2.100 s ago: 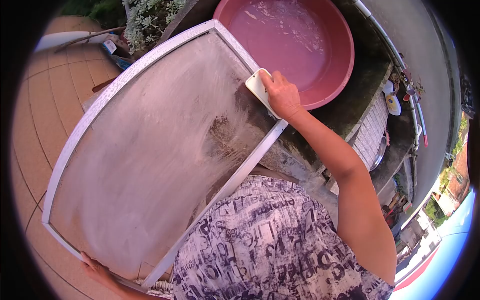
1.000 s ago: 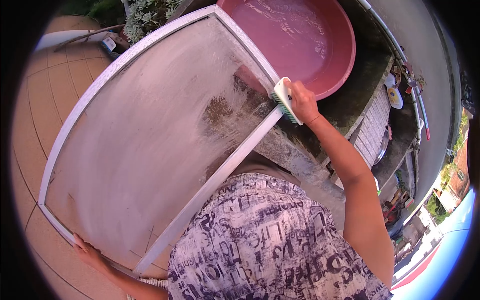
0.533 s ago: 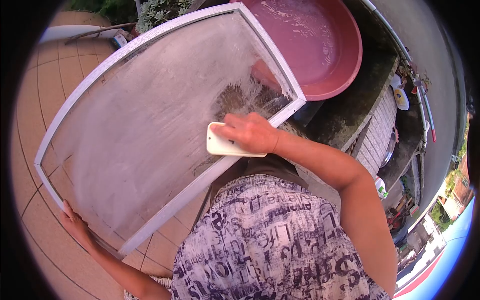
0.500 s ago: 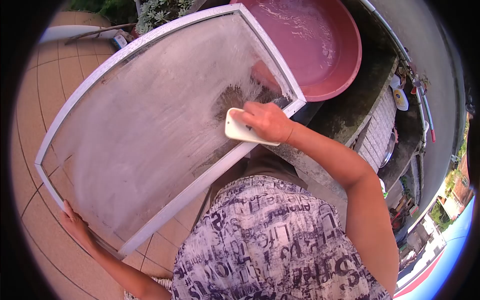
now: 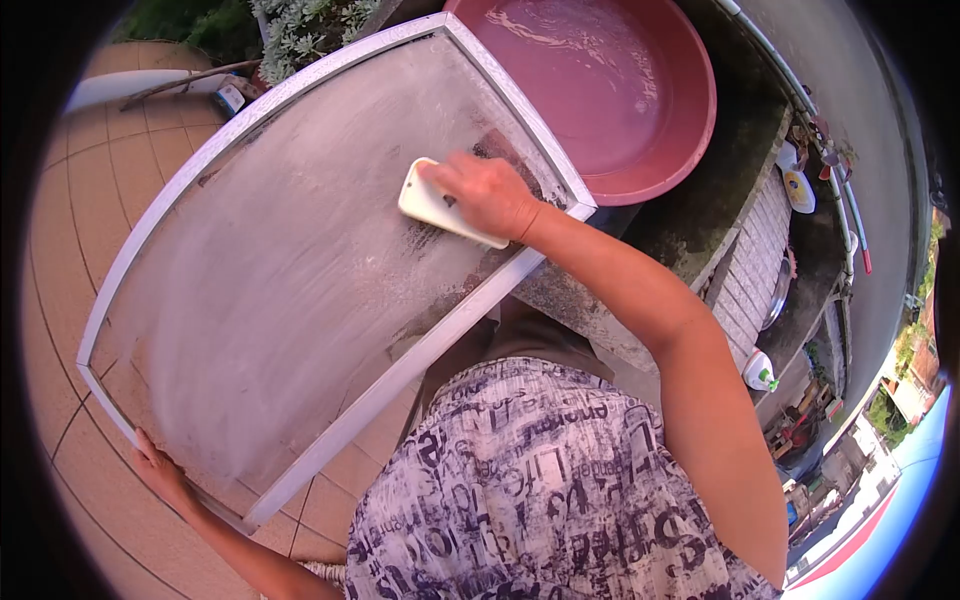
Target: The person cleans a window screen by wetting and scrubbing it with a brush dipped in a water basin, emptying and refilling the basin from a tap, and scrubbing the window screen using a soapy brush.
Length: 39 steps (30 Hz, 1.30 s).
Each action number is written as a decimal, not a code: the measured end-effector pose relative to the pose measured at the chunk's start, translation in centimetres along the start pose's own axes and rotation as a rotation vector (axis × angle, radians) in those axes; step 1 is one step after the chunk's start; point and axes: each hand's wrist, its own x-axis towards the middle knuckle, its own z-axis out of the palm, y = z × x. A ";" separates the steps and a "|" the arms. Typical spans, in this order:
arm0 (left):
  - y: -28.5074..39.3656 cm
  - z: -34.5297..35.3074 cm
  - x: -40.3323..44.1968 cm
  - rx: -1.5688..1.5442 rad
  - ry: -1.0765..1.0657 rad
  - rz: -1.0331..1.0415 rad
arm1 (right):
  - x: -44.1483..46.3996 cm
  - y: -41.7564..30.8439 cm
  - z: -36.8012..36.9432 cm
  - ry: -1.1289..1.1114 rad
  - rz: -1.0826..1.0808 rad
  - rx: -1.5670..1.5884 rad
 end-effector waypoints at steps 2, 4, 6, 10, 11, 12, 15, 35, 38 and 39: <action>-0.8 0.0 0.0 0.042 0.019 0.056 | -1.2 6.3 -1.3 0.034 0.231 -0.187; 0.1 -0.1 -0.7 0.040 0.021 0.051 | -0.9 6.6 -1.4 0.056 0.349 -0.205; 1.1 -0.1 -1.4 0.030 0.020 0.051 | 1.1 2.6 -1.7 -0.075 0.615 0.158; 0.0 -1.3 -1.3 0.036 0.068 0.041 | 3.5 -12.5 0.4 -0.193 -0.164 0.115; -0.2 -1.4 -1.2 0.036 0.094 0.039 | 3.4 -11.0 1.0 -0.082 -0.106 0.126; -0.5 -1.4 -1.2 0.036 0.091 0.042 | 3.1 -8.6 1.9 0.024 -0.044 0.139; -0.4 -1.0 -2.9 0.069 0.101 -0.018 | 1.2 1.2 -0.1 0.020 0.226 -0.100; -1.4 -2.3 -6.4 0.135 0.061 -0.114 | 2.5 1.2 -0.1 -0.050 0.608 0.052; 0.0 -2.4 -7.1 0.144 0.037 -0.102 | 5.4 -9.6 1.7 -0.129 0.153 0.124; -0.7 -2.7 -6.9 0.141 0.045 -0.094 | 6.1 -10.5 1.9 -0.169 0.069 0.121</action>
